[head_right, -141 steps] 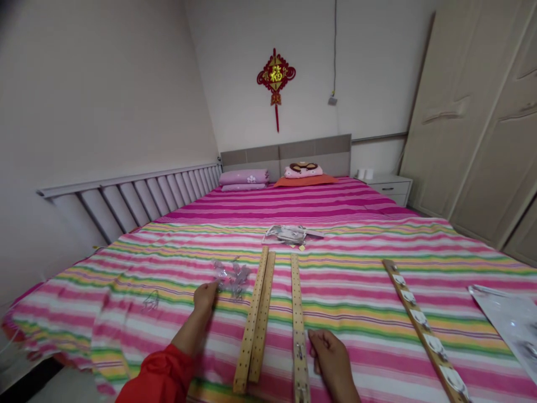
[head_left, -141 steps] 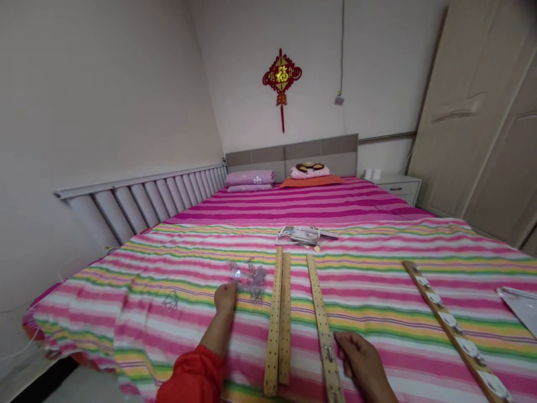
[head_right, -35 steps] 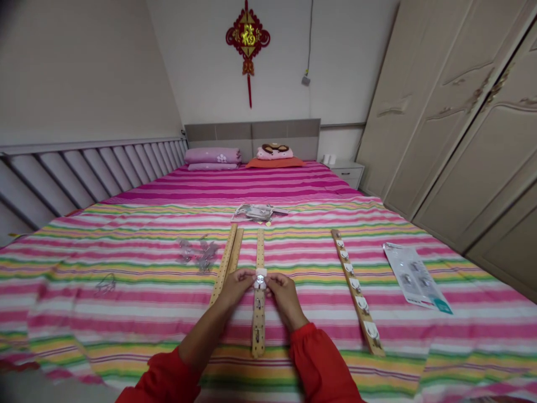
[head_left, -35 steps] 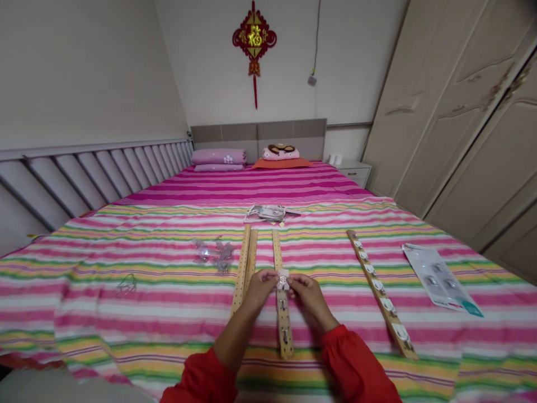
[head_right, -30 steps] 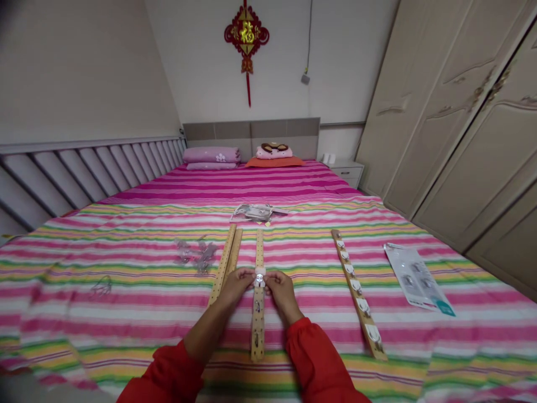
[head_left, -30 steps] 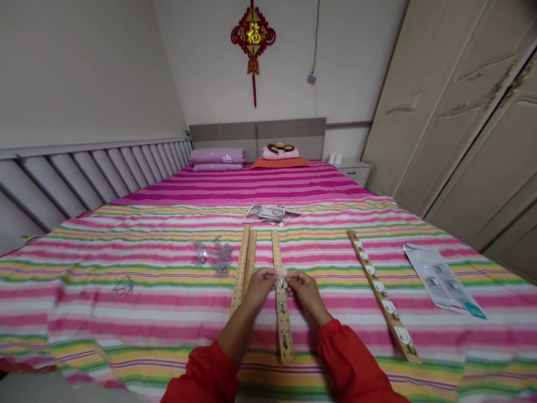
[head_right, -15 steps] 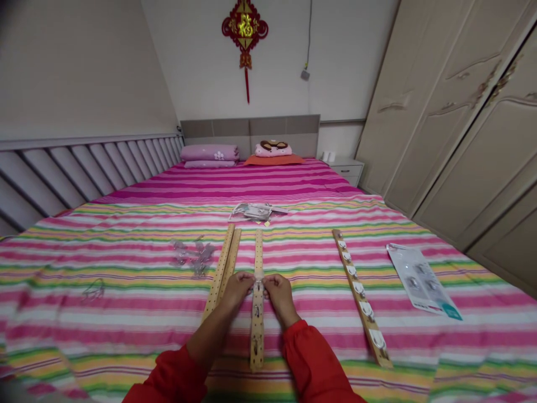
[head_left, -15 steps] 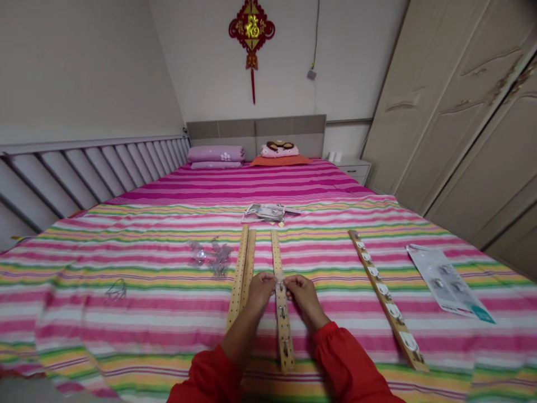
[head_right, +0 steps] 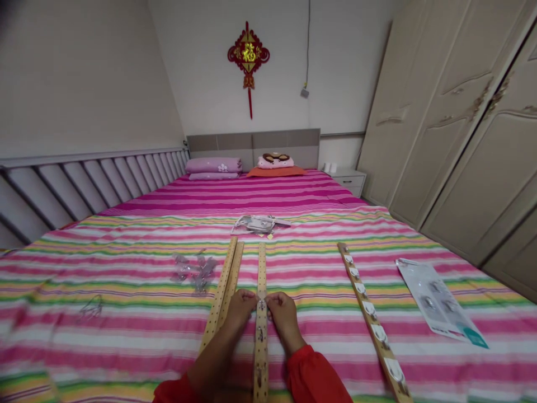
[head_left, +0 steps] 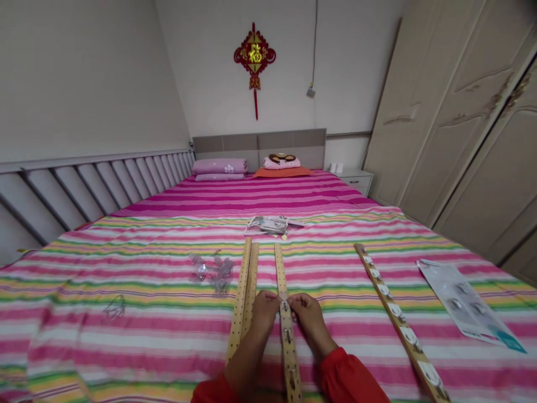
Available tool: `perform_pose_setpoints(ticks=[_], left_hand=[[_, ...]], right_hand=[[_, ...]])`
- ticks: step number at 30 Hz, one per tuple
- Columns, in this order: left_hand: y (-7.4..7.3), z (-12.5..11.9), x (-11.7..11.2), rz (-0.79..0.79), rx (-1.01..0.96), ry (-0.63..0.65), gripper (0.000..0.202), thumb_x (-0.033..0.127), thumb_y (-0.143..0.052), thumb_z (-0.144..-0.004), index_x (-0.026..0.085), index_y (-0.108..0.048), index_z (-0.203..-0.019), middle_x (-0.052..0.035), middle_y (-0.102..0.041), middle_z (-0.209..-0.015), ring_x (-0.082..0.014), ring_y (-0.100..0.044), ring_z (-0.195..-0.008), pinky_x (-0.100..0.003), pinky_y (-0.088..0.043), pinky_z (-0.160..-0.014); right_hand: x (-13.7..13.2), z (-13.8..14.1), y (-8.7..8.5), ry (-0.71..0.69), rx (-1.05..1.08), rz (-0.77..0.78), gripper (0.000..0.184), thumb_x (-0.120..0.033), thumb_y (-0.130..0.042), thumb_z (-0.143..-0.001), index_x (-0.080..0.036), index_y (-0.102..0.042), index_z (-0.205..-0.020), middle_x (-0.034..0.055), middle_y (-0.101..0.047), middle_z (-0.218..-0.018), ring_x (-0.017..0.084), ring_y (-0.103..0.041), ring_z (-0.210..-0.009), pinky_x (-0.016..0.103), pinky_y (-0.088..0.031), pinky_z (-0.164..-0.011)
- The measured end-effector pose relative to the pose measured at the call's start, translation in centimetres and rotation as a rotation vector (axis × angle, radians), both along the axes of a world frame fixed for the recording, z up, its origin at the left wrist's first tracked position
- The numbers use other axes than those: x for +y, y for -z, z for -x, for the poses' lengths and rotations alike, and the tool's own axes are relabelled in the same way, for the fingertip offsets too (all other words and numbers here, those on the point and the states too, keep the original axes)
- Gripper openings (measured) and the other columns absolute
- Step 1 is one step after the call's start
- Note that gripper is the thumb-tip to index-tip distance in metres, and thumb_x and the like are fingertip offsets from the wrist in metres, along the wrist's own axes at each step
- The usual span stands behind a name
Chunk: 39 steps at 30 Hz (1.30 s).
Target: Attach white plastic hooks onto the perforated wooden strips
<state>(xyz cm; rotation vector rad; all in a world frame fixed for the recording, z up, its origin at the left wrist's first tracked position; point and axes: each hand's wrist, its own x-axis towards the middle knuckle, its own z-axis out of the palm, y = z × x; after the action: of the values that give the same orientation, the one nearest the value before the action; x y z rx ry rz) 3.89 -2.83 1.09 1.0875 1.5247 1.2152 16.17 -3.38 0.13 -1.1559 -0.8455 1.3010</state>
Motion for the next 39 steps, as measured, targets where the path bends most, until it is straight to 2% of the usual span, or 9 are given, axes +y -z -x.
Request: perform_pose_setpoints(ticks=[4,8,13,19,24,27,30,33,39], left_hand=[[-0.1,-0.2,-0.1,-0.044,0.014,-0.042,0.006,0.014,-0.063,-0.056,0.017,-0.061,-0.061,0.0018,-0.061,-0.056,-0.0144,-0.058,-0.059,-0.025,-0.045,-0.06],[-0.2,-0.3,-0.5,-0.083,0.0,-0.021,0.018,0.011,-0.058,-0.06,0.017,-0.07,-0.072,-0.0031,-0.071,-0.07,-0.0178,-0.064,-0.071,-0.029,-0.049,-0.071],[0.2,-0.1,-0.7,-0.07,-0.017,0.035,0.027,0.012,-0.057,-0.062,0.016,-0.074,-0.082,-0.0075,-0.074,-0.085,-0.0215,-0.066,-0.081,-0.035,-0.05,-0.081],[0.0,0.0,-1.1,-0.043,0.045,0.115,0.035,0.01,-0.057,-0.062,0.016,-0.074,-0.092,-0.007,-0.073,-0.086,-0.0218,-0.065,-0.081,-0.034,-0.049,-0.078],[-1.8,0.2,-1.7,-0.029,0.031,0.26,0.042,0.005,-0.057,-0.059,0.018,-0.074,-0.095,-0.0044,-0.073,-0.087,-0.0192,-0.063,-0.077,-0.031,-0.049,-0.074],[-3.2,2.1,-2.0,-0.04,0.062,0.237,0.042,0.01,-0.064,-0.058,0.016,-0.072,-0.098,-0.0054,-0.071,-0.089,-0.0188,-0.063,-0.075,-0.03,-0.049,-0.071],[-4.1,5.9,-2.2,-0.155,0.216,0.013,0.028,0.018,-0.058,-0.068,0.014,-0.071,-0.093,-0.0066,-0.07,-0.087,-0.0194,-0.063,-0.08,-0.032,-0.049,-0.075],[-3.7,10.1,-2.2,-0.283,0.489,-0.19,0.023,0.015,-0.05,-0.073,0.015,-0.07,-0.084,-0.0069,-0.067,-0.086,-0.0202,-0.06,-0.083,-0.035,-0.048,-0.08],[-2.0,13.9,-2.2,-0.345,0.777,-0.117,0.028,0.016,-0.046,-0.08,0.017,-0.068,-0.097,-0.006,-0.058,-0.087,-0.0184,-0.058,-0.081,-0.034,-0.048,-0.077]], right_hand=[[-0.2,0.1,-0.1,0.008,0.006,-0.016,0.022,-0.031,-0.075,-0.052,-0.019,-0.066,-0.067,-0.0075,-0.052,-0.04,0.01,-0.042,-0.032,0.022,-0.032,-0.034],[-0.6,0.1,0.0,-0.028,0.012,-0.072,0.03,-0.034,-0.075,-0.056,-0.02,-0.073,-0.082,-0.0069,-0.052,-0.041,0.011,-0.041,-0.036,0.024,-0.031,-0.037],[-0.4,-0.5,0.5,-0.108,-0.007,-0.082,0.029,-0.033,-0.075,-0.055,-0.02,-0.076,-0.081,-0.0041,-0.057,-0.046,0.012,-0.042,-0.039,0.025,-0.032,-0.04],[-0.3,-1.3,0.2,-0.209,-0.015,-0.081,0.032,-0.023,-0.075,-0.05,-0.021,-0.077,-0.082,-0.0067,-0.051,-0.046,0.009,-0.038,-0.041,0.024,-0.028,-0.042],[-0.8,-1.8,-0.6,-0.241,0.008,-0.078,0.039,-0.019,-0.076,-0.049,-0.021,-0.076,-0.088,-0.0063,-0.051,-0.053,0.009,-0.04,-0.045,0.024,-0.029,-0.045],[-1.2,-1.9,-0.8,-0.219,0.039,-0.044,0.039,-0.028,-0.076,-0.055,-0.02,-0.074,-0.093,-0.0061,-0.05,-0.051,0.009,-0.04,-0.044,0.023,-0.028,-0.043],[-1.3,-1.8,-0.9,-0.202,0.038,-0.008,0.033,-0.032,-0.077,-0.057,-0.017,-0.074,-0.086,-0.004,-0.054,-0.05,0.009,-0.042,-0.043,0.023,-0.028,-0.042],[-1.3,-1.7,-0.8,-0.209,0.031,-0.003,0.029,-0.034,-0.078,-0.055,-0.016,-0.073,-0.078,-0.0024,-0.056,-0.05,0.008,-0.042,-0.042,0.022,-0.028,-0.041],[-1.2,-1.7,-0.8,-0.204,0.032,-0.023,0.03,-0.037,-0.079,-0.055,-0.016,-0.073,-0.076,-0.0012,-0.059,-0.051,0.008,-0.041,-0.04,0.022,-0.028,-0.04]])
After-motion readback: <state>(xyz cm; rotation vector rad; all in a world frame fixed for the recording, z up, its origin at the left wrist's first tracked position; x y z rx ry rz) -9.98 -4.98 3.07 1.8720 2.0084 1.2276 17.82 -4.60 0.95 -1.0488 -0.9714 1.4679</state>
